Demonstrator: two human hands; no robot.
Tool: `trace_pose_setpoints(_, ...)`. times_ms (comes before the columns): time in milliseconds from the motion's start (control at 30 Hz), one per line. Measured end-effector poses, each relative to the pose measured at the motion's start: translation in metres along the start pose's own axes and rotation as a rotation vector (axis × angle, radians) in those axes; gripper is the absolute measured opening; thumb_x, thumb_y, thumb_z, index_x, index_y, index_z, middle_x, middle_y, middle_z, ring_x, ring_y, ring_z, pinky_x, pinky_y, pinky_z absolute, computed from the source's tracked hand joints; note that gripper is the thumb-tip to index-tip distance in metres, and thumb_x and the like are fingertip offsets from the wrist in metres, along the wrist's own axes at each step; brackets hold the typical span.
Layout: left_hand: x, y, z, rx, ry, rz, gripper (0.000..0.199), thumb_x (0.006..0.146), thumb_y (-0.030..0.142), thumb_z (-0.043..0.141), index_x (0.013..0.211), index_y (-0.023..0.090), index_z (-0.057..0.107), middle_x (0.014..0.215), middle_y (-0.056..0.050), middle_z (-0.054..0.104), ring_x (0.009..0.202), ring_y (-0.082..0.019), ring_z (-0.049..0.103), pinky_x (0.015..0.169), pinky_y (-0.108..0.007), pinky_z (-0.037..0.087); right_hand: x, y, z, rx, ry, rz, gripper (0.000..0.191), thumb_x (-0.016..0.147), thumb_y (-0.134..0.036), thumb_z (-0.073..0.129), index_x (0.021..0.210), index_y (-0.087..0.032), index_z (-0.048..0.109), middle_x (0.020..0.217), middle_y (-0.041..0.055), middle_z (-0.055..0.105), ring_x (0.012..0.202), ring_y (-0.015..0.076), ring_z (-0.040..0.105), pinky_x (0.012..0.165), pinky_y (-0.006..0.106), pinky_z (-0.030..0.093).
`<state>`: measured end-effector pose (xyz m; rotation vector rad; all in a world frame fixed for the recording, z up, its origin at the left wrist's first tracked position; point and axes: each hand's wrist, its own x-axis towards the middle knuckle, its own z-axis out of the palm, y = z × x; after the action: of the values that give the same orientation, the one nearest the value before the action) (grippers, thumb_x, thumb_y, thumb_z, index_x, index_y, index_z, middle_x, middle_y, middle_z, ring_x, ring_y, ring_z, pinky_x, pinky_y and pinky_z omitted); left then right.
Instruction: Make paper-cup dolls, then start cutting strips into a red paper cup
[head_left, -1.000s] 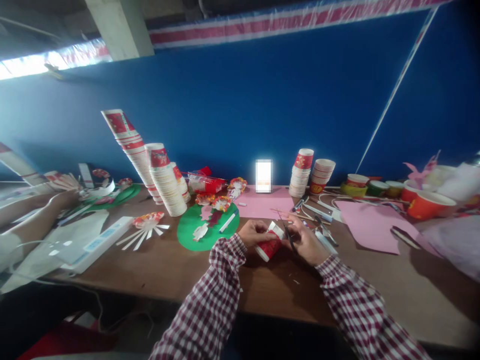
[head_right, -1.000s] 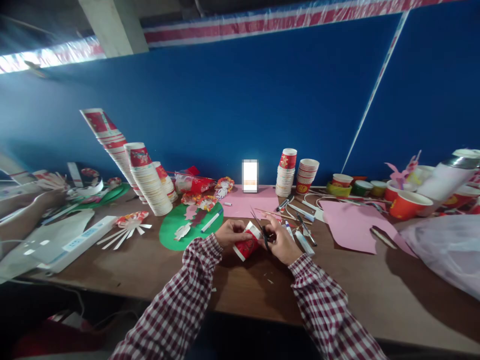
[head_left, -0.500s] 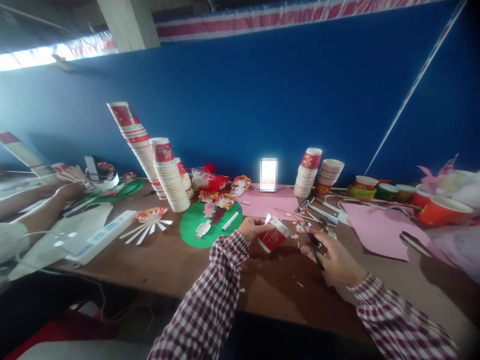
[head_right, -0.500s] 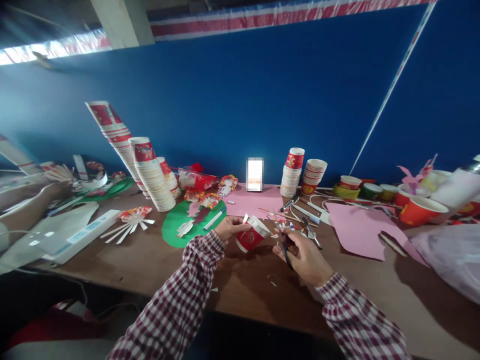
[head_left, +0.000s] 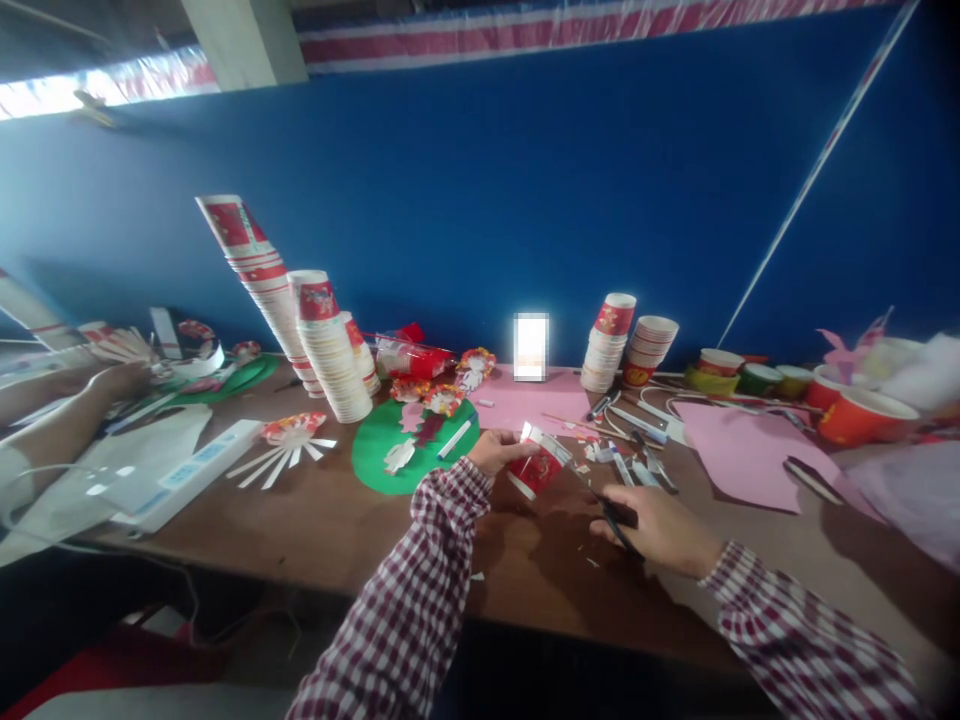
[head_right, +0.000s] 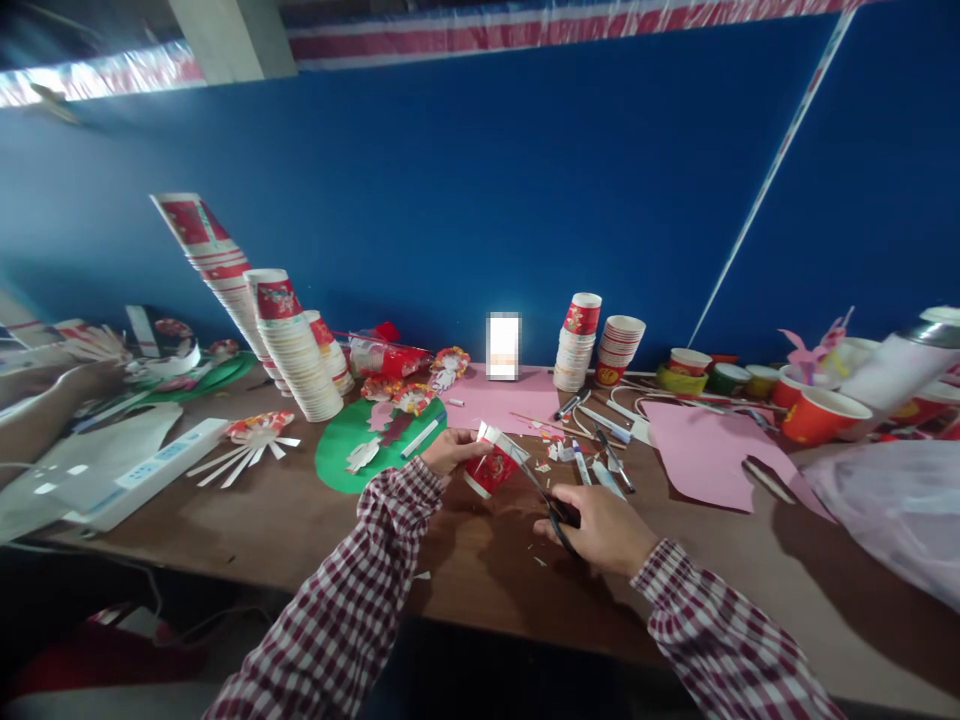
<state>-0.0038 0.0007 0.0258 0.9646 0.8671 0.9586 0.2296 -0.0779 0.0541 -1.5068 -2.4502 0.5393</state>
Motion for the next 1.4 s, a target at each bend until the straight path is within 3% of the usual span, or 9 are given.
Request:
trace_pose_setpoints(567, 0.005, -0.003, 0.001, 0.293, -0.091, 0.083, 0.041, 0.047, 0.042, 0.080, 0.067, 0.009, 0.068, 0.061, -0.004, 0.066, 0.053, -0.012, 0.057, 0.055, -0.024, 0.044, 0.011, -0.002, -0.002, 0.079, 0.002, -0.043, 0.034, 0.078, -0.052, 0.052, 0.070, -0.020, 0.054, 0.060, -0.0010, 0.057, 0.055, 0.0127, 0.047, 0.051, 0.023, 0.030)
trace_pose_setpoints(1067, 0.009, -0.006, 0.001, 0.310, -0.081, 0.019, 0.039, 0.048, 0.042, 0.080, 0.067, 0.010, 0.069, 0.060, -0.005, 0.066, 0.051, -0.012, 0.057, 0.055, -0.025, 0.043, 0.024, 0.005, -0.008, 0.190, 0.015, -0.072, 0.032, 0.076, -0.049, 0.057, 0.089, -0.022, 0.067, 0.067, 0.0024, 0.064, 0.060, 0.0178, 0.055, 0.057, 0.028, 0.041)
trace_pose_setpoints(1400, 0.005, -0.001, 0.005, 0.348, -0.088, 0.028, 0.040, 0.048, 0.044, 0.079, 0.068, 0.010, 0.069, 0.059, -0.004, 0.065, 0.051, -0.011, 0.055, 0.056, -0.025, 0.042, 0.024, 0.009, -0.005, 0.239, 0.021, -0.056, 0.031, 0.075, -0.051, 0.057, 0.083, -0.022, 0.066, 0.062, 0.0013, 0.062, 0.057, 0.0173, 0.053, 0.054, 0.028, 0.040)
